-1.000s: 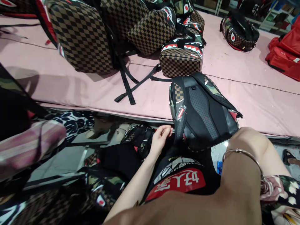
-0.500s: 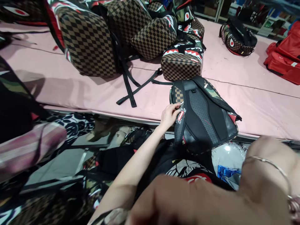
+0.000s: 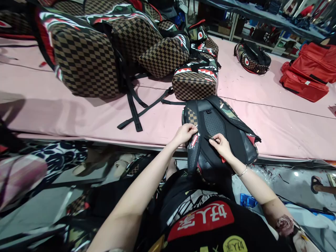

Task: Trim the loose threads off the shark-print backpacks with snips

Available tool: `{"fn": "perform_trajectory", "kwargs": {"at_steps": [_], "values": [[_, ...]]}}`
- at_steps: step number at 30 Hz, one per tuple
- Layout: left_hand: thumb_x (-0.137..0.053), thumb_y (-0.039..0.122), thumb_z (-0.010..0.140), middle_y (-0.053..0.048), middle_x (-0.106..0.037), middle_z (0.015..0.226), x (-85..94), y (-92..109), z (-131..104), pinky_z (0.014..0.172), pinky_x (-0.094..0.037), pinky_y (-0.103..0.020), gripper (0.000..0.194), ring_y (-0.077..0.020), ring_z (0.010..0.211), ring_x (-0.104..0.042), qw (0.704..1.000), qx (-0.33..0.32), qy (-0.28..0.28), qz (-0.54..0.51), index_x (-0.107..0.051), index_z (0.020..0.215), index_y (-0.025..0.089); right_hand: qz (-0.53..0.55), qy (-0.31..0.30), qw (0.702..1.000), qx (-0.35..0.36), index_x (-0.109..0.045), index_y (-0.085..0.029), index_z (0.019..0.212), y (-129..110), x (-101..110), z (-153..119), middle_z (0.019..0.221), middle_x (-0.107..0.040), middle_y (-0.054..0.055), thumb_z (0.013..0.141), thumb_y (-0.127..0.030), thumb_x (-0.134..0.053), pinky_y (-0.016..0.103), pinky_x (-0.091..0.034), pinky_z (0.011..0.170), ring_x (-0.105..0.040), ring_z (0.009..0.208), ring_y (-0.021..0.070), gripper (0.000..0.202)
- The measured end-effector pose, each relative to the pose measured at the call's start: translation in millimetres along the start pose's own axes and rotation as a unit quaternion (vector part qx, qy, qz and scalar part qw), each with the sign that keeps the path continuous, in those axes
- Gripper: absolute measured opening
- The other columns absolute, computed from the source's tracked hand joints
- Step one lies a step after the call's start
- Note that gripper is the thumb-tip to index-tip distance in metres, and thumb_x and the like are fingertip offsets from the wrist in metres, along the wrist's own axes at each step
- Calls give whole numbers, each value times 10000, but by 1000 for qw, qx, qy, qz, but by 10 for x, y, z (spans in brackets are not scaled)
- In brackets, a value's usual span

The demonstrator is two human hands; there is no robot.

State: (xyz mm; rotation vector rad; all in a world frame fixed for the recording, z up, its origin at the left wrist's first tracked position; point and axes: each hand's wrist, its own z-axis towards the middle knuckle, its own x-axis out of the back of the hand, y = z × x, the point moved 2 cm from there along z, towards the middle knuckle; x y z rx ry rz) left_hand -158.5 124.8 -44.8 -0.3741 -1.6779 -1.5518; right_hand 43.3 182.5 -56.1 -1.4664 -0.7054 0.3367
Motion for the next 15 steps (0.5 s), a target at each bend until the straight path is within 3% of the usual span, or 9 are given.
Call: {"fn": "perform_trajectory", "kwargs": {"at_steps": [4, 8, 15], "values": [[-529, 319, 758, -38, -571, 812, 21, 17, -22, 702, -399, -260, 211, -153, 766, -525, 1000, -24, -6, 16, -621, 860, 158, -2, 7, 1000, 14, -515, -150, 770, 12, -47, 13, 804, -580, 18, 709, -430, -589, 225, -417, 699, -565, 789, 146, 297], [-551, 326, 735, -42, -511, 747, 49, 62, -31, 666, -369, -277, 175, -168, 725, -492, 998, -37, -30, 52, -594, 703, 159, -27, 8, 1000, 11, -527, -150, 758, -63, -108, -6, 781, -587, 14, 721, -411, -580, 221, -436, 687, -566, 763, 140, 268], [-485, 305, 759, -41, -514, 729, 101, 95, -32, 667, -364, -276, 180, -165, 715, -486, 996, -44, -51, 52, -537, 675, 155, -44, -11, 998, 33, -519, -161, 787, -83, -195, -14, 798, -600, 9, 749, -390, -561, 225, -472, 694, -580, 765, 131, 236]]}}
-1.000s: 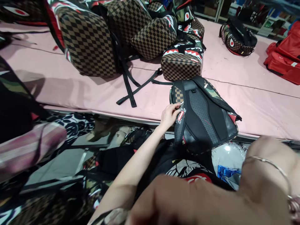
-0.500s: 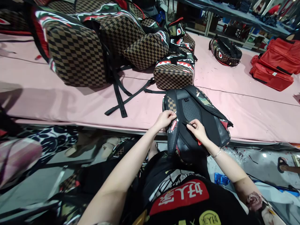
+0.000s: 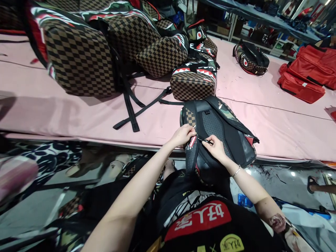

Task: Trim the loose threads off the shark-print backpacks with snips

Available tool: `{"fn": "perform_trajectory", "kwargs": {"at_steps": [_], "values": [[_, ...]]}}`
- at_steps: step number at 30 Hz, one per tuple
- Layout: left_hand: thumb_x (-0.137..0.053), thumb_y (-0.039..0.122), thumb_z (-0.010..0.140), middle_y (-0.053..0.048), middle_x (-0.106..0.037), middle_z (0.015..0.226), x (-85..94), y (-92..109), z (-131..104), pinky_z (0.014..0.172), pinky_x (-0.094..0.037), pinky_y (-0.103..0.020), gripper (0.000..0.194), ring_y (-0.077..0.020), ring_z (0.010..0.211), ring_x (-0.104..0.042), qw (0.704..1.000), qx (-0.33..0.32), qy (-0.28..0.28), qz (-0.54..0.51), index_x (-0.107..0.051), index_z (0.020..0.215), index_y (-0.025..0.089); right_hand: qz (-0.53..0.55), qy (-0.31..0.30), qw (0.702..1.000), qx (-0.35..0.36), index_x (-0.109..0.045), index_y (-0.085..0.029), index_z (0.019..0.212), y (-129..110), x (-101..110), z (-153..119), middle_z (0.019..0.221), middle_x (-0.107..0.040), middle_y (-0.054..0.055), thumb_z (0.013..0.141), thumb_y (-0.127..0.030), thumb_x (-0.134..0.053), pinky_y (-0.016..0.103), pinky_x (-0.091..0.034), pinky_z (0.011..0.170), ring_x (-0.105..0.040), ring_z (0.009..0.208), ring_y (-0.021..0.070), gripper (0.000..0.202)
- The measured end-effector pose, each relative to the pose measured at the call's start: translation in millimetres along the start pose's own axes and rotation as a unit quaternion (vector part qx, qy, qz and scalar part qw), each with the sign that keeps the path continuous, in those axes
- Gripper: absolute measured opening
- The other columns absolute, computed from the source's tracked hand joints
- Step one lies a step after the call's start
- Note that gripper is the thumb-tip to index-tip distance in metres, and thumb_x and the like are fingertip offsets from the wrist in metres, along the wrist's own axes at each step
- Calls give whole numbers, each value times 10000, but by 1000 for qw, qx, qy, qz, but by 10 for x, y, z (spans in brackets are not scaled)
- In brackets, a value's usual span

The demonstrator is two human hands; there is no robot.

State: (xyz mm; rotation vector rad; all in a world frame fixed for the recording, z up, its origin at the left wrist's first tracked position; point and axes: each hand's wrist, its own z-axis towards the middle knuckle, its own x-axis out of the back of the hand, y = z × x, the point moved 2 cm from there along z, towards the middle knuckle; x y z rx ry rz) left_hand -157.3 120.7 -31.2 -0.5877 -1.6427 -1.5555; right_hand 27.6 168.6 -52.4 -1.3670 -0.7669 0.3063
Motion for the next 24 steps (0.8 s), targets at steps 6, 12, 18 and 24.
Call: {"fn": "perform_trajectory", "kwargs": {"at_steps": [6, 12, 18, 24], "values": [[-489, 292, 741, -48, -507, 722, 14, 13, 1, 670, -353, -290, 168, -176, 718, -477, 1000, 2, 8, -14, -521, 646, 157, -41, -25, 998, 42, -526, -182, 806, 17, -51, 125, 811, -597, -5, 771, -404, -554, 234, -489, 712, -578, 773, 126, 227], [-518, 294, 698, -38, -511, 690, 35, 28, 7, 665, -356, -288, 161, -166, 694, -479, 996, 15, 36, -79, -526, 617, 155, -74, -60, 991, 89, -542, -176, 791, -7, -105, 253, 795, -591, -9, 780, -381, -547, 224, -472, 686, -570, 743, 123, 205], [-446, 388, 763, -14, -494, 634, 159, -101, -96, 572, -407, -246, 255, -111, 558, -488, 963, 87, 145, -209, -497, 734, 140, 1, -59, 996, 66, -560, -135, 783, 41, 5, 341, 776, -597, 6, 757, -395, -577, 202, -437, 669, -549, 710, 106, 262], [-456, 408, 777, -44, -551, 672, 180, -427, -608, 587, -467, -263, 306, -128, 594, -552, 918, 176, 249, -252, -527, 857, 121, -83, -120, 983, 113, -632, -163, 901, -50, 222, 559, 896, -628, 7, 751, -293, -622, 224, -402, 750, -556, 814, 123, 199]]}}
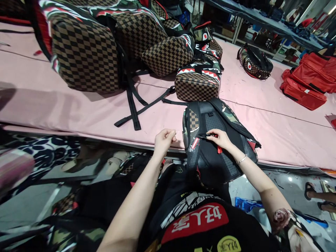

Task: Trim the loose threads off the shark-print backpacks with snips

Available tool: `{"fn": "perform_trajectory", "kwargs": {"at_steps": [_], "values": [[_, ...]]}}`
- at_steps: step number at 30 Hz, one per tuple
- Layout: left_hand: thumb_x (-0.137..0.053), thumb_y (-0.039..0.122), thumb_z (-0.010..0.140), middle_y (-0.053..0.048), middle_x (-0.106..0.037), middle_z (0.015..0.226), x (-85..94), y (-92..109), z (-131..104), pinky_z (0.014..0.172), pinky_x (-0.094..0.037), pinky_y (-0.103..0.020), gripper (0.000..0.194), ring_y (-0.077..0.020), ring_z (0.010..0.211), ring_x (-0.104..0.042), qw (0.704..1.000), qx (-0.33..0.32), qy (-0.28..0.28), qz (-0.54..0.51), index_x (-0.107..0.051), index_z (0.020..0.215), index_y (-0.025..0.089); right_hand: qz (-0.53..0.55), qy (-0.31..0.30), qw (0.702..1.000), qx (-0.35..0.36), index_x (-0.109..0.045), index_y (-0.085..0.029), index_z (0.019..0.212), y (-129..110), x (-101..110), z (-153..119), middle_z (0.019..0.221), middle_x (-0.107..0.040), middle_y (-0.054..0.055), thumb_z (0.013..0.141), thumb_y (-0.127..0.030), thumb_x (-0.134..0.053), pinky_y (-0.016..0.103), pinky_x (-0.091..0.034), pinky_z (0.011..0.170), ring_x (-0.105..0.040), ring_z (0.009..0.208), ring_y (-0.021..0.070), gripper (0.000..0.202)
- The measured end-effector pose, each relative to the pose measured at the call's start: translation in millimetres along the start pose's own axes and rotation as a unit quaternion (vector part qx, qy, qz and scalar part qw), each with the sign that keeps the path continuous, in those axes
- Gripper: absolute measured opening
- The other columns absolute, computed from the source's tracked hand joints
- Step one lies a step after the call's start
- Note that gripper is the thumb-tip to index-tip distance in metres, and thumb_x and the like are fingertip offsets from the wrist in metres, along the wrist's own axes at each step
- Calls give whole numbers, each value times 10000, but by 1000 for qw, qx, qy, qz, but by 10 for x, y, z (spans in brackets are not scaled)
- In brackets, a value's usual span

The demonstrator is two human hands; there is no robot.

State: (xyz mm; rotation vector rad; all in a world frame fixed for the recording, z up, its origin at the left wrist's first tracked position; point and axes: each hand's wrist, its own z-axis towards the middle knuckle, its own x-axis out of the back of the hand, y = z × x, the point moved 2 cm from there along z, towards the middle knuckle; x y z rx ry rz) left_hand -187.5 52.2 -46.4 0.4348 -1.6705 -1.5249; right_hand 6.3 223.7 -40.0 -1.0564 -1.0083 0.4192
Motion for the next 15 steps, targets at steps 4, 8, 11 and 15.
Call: {"fn": "perform_trajectory", "kwargs": {"at_steps": [4, 8, 11, 15], "values": [[-594, 313, 681, -128, -458, 1231, 79, -192, -282, 850, -455, -338, 446, -183, 965, -553, 997, -11, 66, 42, -556, 1101, 169, -54, -52, 997, 20, -605, -168, 892, -32, 73, 211, 850, -619, -9, 745, -259, -641, 220, -378, 690, -543, 754, 119, 177], [-513, 403, 776, -93, -585, 1035, -117, -167, -423, 909, -424, -347, 292, -205, 1017, -537, 997, -31, 19, 72, -673, 834, 166, -105, -123, 986, 33, -604, -167, 831, -22, 80, 419, 819, -622, -26, 756, -281, -646, 208, -340, 637, -528, 702, 107, 143], [-532, 419, 767, -83, -592, 976, -287, -67, -399, 900, -422, -342, 287, -208, 1002, -531, 996, -39, 7, 79, -674, 759, 170, -105, -163, 980, 46, -601, -156, 828, -25, 88, 523, 845, -626, -19, 762, -274, -644, 201, -337, 652, -537, 726, 106, 142], [-609, 384, 707, -104, -543, 1034, -422, 49, -308, 928, -376, -391, 232, -246, 1039, -482, 993, -48, 12, 111, -670, 717, 161, -134, -210, 966, 64, -606, -152, 848, -94, 112, 581, 837, -620, -12, 759, -259, -651, 197, -319, 650, -536, 743, 110, 146]]}}
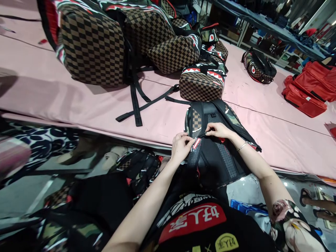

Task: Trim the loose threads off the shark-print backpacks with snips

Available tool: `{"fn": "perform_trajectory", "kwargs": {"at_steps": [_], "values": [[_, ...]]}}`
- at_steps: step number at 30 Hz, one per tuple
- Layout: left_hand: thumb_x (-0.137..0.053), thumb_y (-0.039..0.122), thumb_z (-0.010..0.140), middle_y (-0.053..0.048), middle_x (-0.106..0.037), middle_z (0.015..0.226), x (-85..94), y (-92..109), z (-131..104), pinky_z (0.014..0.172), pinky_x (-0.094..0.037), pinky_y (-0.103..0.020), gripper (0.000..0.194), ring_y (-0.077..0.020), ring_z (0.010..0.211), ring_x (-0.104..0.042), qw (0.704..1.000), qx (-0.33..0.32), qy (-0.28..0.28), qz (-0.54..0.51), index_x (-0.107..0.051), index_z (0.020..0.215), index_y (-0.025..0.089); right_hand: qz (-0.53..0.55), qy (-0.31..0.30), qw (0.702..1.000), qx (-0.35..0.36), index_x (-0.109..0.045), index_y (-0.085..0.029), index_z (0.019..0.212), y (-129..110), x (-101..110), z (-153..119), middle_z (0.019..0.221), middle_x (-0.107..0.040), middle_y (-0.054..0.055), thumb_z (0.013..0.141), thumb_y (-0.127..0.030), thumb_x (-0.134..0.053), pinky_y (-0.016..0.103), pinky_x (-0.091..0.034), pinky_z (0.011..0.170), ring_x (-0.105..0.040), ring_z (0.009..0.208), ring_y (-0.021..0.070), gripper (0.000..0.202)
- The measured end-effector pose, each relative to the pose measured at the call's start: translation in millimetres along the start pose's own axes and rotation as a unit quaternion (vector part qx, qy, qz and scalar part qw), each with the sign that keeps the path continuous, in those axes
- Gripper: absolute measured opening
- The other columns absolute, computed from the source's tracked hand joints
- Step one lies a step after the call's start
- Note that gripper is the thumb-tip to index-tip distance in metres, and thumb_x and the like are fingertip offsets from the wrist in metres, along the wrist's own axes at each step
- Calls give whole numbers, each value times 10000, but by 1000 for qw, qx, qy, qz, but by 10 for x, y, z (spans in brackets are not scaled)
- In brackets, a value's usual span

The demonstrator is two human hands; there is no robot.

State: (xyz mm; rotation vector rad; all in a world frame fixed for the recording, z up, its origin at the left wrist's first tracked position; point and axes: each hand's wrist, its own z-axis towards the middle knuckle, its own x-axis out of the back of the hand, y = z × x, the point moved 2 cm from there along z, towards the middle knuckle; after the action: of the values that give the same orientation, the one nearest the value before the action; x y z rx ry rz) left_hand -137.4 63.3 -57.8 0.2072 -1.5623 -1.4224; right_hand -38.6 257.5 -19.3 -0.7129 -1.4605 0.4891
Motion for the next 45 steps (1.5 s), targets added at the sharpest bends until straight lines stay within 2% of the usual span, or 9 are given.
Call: {"fn": "perform_trajectory", "kwargs": {"at_steps": [6, 10, 15, 20, 27, 34, 45], "values": [[-594, 281, 696, -92, -516, 1043, -80, 10, 47, 948, -355, -383, 133, -232, 1044, -473, 1000, -4, -8, 2, -642, 670, 160, -48, -38, 998, 3, -612, -140, 833, -83, 74, 60, 818, -610, -7, 754, -240, -664, 191, -303, 629, -518, 723, 102, 138], [-563, 276, 716, -105, -471, 1055, -100, 3, 23, 951, -363, -355, 141, -221, 1093, -448, 1000, -14, -4, -19, -624, 680, 154, -42, -76, 996, 24, -604, -131, 825, -94, 87, 146, 823, -614, -12, 740, -226, -678, 186, -320, 648, -528, 745, 101, 147], [-543, 263, 738, -110, -428, 1094, -79, 89, 3, 998, -316, -353, 137, -213, 1156, -397, 998, -40, 6, -38, -599, 669, 158, -23, -118, 992, 40, -592, -117, 797, -106, 134, 264, 803, -612, -9, 735, -198, -673, 190, -332, 658, -531, 736, 102, 129], [-538, 228, 725, -112, -427, 1111, -84, 110, -3, 993, -318, -346, 108, -208, 1142, -407, 997, -42, 7, -57, -578, 657, 154, -5, -151, 987, 53, -576, -114, 751, -151, 164, 339, 782, -609, -13, 724, -169, -668, 194, -326, 657, -524, 727, 102, 111], [-532, 234, 716, -107, -443, 1094, -74, 24, 36, 985, -329, -369, 107, -217, 1131, -424, 997, -17, -4, -80, -574, 655, 156, 23, -138, 989, 55, -578, -106, 770, -98, 218, 374, 789, -604, -3, 709, -170, -672, 197, -348, 666, -522, 725, 104, 130], [-532, 254, 725, -106, -442, 1098, -69, 33, 36, 965, -346, -358, 124, -210, 1131, -421, 996, -8, -24, -84, -581, 664, 158, -27, -199, 978, 59, -607, -120, 795, -197, 170, 436, 798, -614, -12, 715, -192, -670, 192, -331, 636, -519, 719, 101, 126], [-540, 223, 707, -99, -458, 1071, -75, -30, 51, 958, -350, -389, 103, -216, 1051, -462, 995, 14, -37, -97, -580, 647, 150, -73, -184, 978, 61, -602, -139, 793, -301, 96, 398, 753, -601, -37, 721, -225, -686, 186, -299, 608, -500, 686, 86, 140]]}}
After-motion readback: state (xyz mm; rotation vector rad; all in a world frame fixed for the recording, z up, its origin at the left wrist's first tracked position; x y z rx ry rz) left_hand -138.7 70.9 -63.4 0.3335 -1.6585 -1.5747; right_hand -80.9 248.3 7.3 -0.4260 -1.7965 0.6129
